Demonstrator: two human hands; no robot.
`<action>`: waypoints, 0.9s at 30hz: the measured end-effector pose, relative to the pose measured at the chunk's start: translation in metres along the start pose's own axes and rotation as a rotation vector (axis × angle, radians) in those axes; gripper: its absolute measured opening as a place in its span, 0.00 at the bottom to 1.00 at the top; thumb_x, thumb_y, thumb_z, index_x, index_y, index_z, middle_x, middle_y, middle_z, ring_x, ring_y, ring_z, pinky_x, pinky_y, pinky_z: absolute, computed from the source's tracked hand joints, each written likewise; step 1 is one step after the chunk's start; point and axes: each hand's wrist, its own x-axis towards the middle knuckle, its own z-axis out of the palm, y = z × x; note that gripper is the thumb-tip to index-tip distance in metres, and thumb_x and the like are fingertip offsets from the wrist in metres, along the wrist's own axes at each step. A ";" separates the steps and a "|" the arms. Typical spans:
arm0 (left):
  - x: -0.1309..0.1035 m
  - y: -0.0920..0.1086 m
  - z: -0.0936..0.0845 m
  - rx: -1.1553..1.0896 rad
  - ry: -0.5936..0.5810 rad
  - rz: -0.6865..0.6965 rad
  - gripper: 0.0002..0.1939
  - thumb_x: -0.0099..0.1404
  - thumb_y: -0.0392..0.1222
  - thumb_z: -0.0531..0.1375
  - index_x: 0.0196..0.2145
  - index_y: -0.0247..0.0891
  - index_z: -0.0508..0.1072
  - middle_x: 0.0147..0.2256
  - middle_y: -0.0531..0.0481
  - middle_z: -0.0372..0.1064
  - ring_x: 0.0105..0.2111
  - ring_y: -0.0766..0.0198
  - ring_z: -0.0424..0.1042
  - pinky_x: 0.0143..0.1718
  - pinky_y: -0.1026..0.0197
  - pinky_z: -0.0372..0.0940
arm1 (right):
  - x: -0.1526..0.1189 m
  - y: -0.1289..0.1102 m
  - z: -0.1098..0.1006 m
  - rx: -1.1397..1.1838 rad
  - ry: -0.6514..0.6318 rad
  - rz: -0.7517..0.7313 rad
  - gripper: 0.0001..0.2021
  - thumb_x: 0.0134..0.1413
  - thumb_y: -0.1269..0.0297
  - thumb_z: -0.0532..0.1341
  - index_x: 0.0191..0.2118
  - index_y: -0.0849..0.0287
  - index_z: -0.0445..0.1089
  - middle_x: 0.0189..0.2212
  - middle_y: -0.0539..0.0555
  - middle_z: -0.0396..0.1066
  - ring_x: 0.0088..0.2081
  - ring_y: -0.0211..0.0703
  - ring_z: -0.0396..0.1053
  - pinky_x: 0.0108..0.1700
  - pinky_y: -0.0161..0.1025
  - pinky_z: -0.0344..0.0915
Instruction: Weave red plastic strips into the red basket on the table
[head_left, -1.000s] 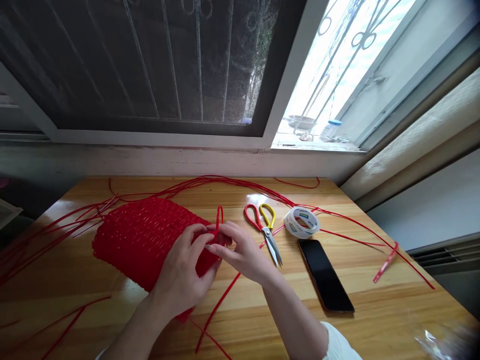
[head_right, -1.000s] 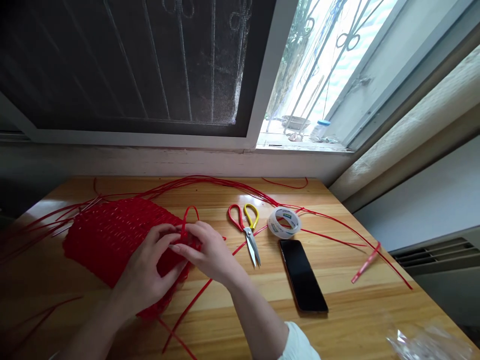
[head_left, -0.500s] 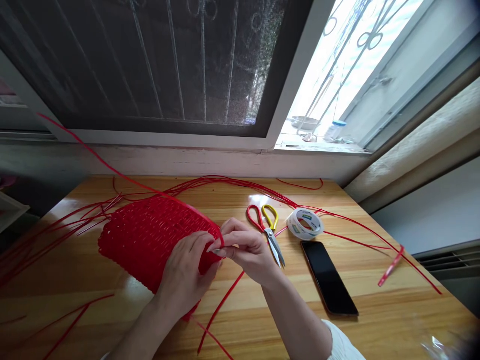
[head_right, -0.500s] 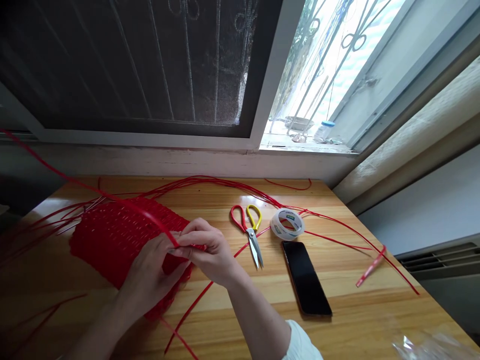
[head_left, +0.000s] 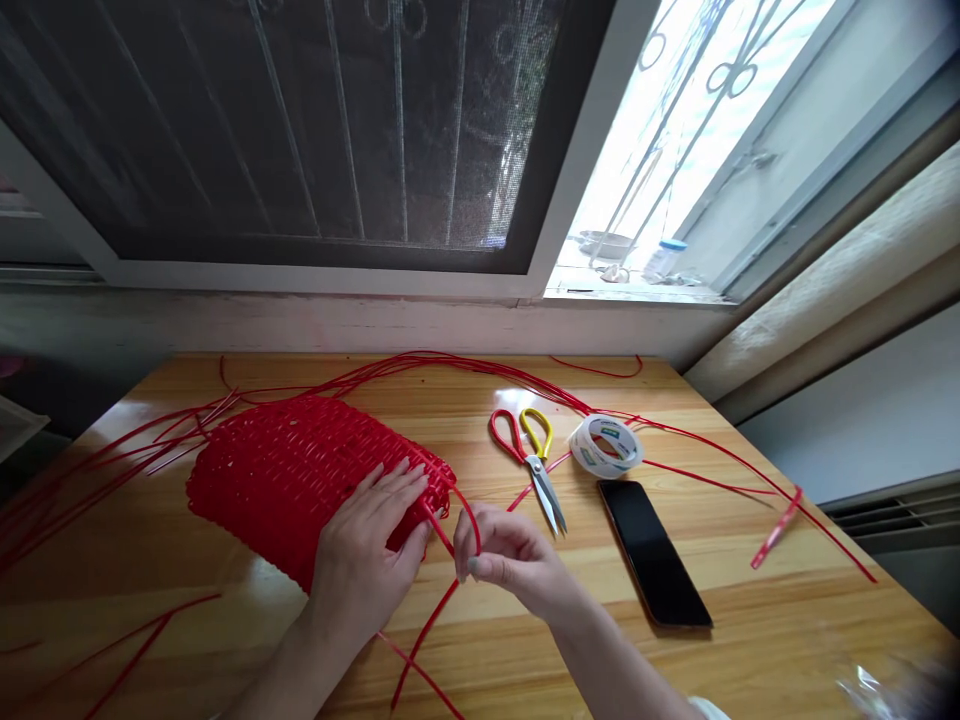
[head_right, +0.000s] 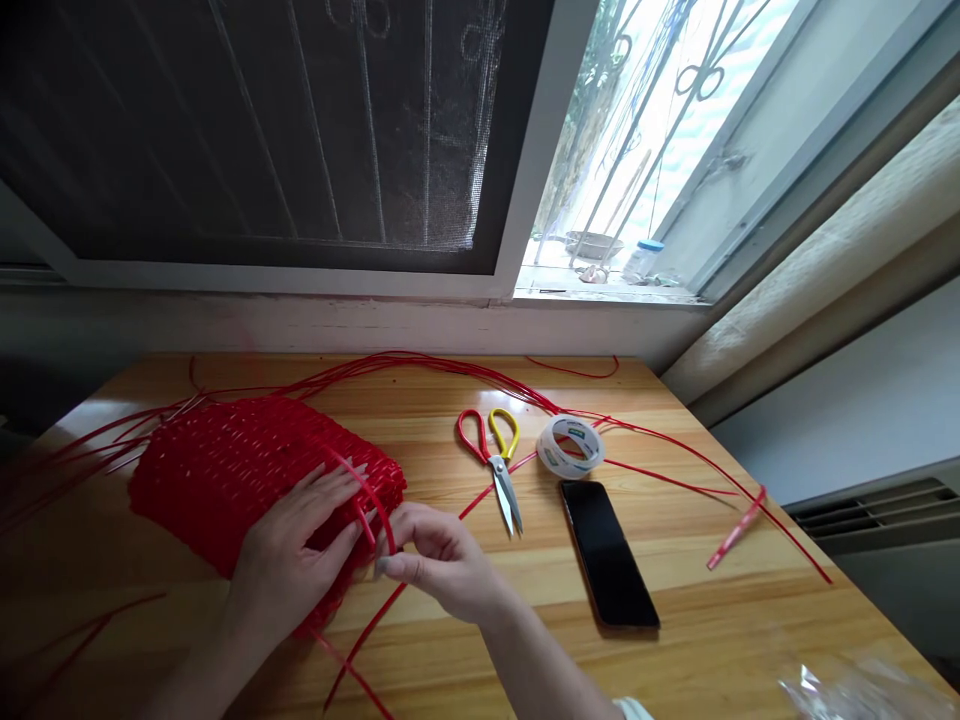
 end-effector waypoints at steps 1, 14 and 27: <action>0.000 0.000 0.001 0.006 0.001 0.002 0.15 0.61 0.34 0.56 0.47 0.33 0.68 0.47 0.46 0.70 0.48 0.59 0.69 0.52 0.52 0.62 | -0.005 0.007 -0.002 0.009 0.018 0.032 0.05 0.50 0.65 0.64 0.28 0.59 0.72 0.27 0.52 0.66 0.31 0.37 0.63 0.34 0.36 0.59; -0.002 -0.002 0.008 0.041 -0.023 0.135 0.17 0.63 0.33 0.55 0.50 0.38 0.68 0.48 0.51 0.69 0.48 0.61 0.69 0.51 0.53 0.63 | -0.081 0.000 -0.119 -1.233 0.971 0.373 0.22 0.48 0.56 0.58 0.47 0.64 0.65 0.44 0.64 0.68 0.45 0.54 0.65 0.50 0.50 0.59; -0.001 0.000 0.007 0.041 -0.031 0.115 0.15 0.64 0.34 0.55 0.49 0.38 0.68 0.47 0.51 0.70 0.47 0.60 0.69 0.49 0.51 0.64 | -0.133 0.023 -0.149 -1.778 1.178 0.633 0.35 0.44 0.50 0.61 0.52 0.73 0.57 0.44 0.72 0.69 0.47 0.61 0.66 0.51 0.48 0.57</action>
